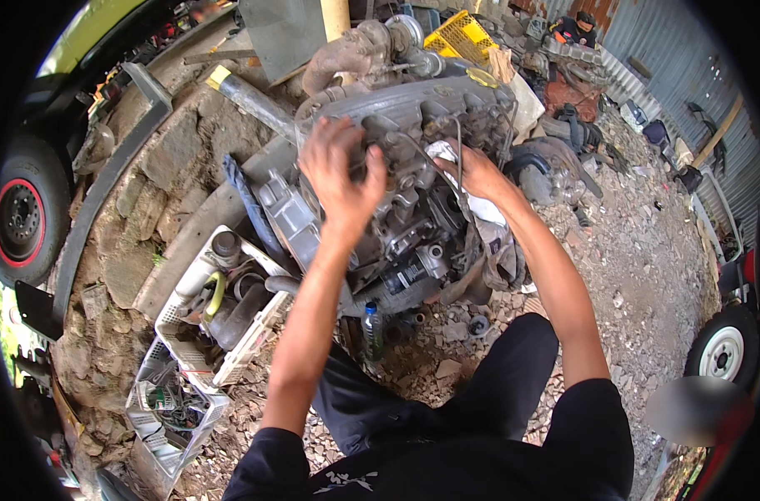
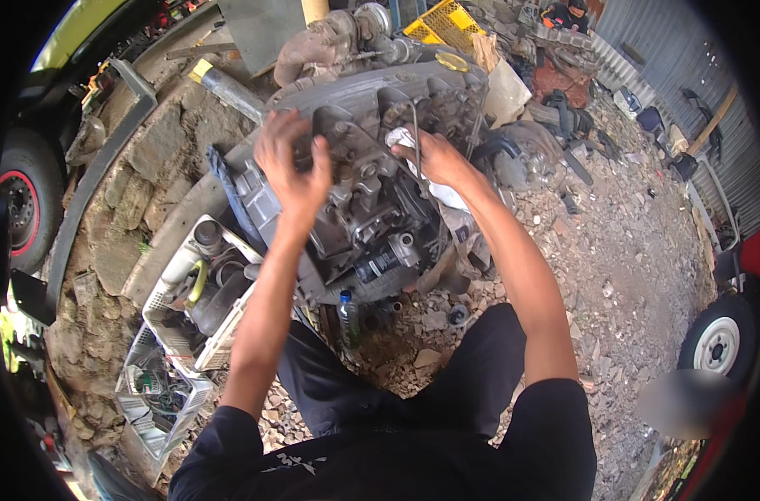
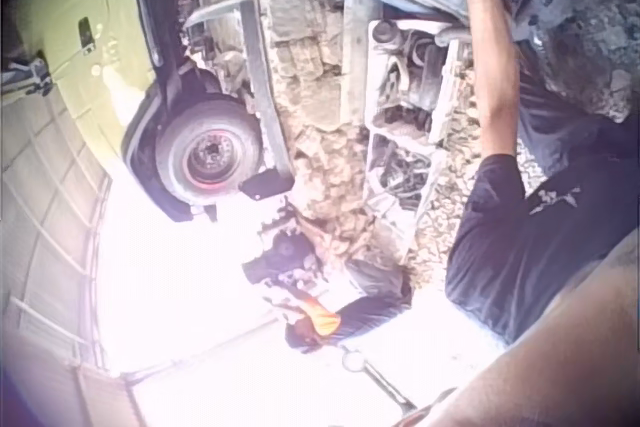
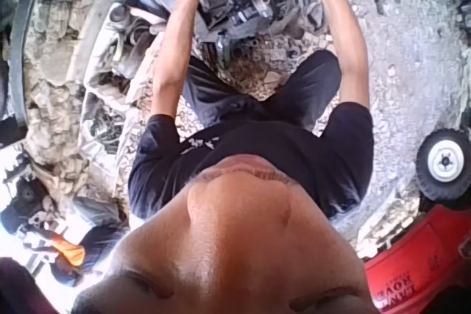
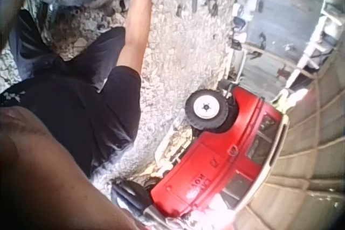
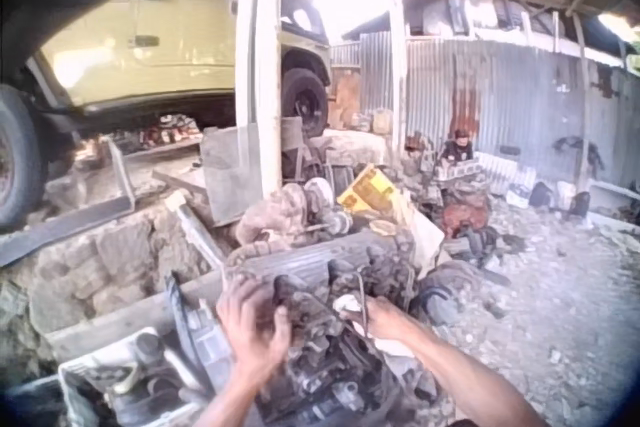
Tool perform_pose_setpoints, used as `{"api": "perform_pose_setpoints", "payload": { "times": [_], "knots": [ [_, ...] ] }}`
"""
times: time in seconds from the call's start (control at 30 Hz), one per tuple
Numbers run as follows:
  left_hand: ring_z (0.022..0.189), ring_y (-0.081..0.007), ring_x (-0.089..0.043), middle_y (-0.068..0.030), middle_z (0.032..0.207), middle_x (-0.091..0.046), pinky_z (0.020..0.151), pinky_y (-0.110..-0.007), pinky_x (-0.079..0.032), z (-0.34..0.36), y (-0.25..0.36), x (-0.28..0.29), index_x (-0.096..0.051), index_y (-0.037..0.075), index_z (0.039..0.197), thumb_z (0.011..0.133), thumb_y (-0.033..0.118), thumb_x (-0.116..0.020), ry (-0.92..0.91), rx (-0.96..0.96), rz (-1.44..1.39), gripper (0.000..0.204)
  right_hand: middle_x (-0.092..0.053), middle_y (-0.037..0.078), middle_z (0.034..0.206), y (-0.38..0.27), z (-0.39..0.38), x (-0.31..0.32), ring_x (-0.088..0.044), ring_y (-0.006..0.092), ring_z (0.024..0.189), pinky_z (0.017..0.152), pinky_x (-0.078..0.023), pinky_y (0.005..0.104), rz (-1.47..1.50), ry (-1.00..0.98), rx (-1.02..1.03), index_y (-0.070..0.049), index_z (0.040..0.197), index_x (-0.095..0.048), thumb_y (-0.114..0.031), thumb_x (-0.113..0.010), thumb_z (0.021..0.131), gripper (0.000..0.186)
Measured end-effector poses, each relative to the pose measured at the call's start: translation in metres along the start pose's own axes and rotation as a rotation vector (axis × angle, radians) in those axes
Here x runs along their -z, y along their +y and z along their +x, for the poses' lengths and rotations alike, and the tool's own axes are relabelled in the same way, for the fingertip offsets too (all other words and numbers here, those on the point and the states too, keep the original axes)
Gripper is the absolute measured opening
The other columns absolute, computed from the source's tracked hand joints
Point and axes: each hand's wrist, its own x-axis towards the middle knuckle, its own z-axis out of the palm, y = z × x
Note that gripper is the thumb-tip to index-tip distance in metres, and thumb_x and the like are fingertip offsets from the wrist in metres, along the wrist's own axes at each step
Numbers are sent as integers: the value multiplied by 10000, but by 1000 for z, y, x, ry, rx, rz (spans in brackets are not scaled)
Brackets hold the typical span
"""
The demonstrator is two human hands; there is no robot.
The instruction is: The person wipes the exterior and internal surfaces of an engine block with a cloth, pours liquid from a plastic bottle onto the components, and uses a wrench and a marker on the engine parts.
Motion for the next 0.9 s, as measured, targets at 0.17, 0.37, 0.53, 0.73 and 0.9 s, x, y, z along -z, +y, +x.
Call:
{"api": "perform_pose_setpoints", "payload": {
  "times": [0.17, 0.37, 0.53, 0.73, 0.9],
  "knots": [
    [788, -324, -681, -149, 915, -687, 716, -411, -543, -59, 62, 6, -657, 32, 1024, 860, 32, -669, -240, 292, -306, 164, -685, 232, 1062, -1, 6, -8, -635, 453, 1035, 849, -514, 486, 121, -28, -24, -37, 1192, -580, -470, -610, 954, 495],
    [869, -440, -673, -255, 946, -690, 746, -491, -532, -64, 68, -33, -614, 42, 1245, 926, 124, -614, -551, 613, -196, 330, -680, 241, 1100, 13, 5, 0, -617, 467, 1072, 871, -504, 506, 148, -121, 81, -46, 1324, -480, -382, -585, 984, 489],
    [841, -396, -705, -246, 891, -702, 728, -450, -541, -44, 78, -67, -584, 73, 1314, 977, 222, -588, -556, 868, -288, 368, -654, 265, 1162, 14, 7, 7, -589, 470, 1118, 920, -489, 494, 312, -284, 118, -74, 1389, -432, -179, -543, 989, 428],
    [741, -158, -717, -119, 798, -749, 707, -320, -548, -43, 80, -73, -749, 38, 1070, 895, 334, -718, -454, 1042, -172, 345, -624, 218, 1037, 11, 8, 14, -570, 339, 989, 839, -466, 407, 387, -342, 166, -54, 1291, -559, -116, -514, 970, 330],
    [746, -178, -725, -127, 794, -749, 711, -327, -548, -58, 72, -78, -759, 40, 1048, 869, 242, -709, -341, 1067, -129, 275, -719, 129, 842, 16, 2, 33, -647, 193, 583, 528, -523, 337, 519, -400, -255, -61, 1205, -636, -308, -515, 1029, 327]
  ]
}}
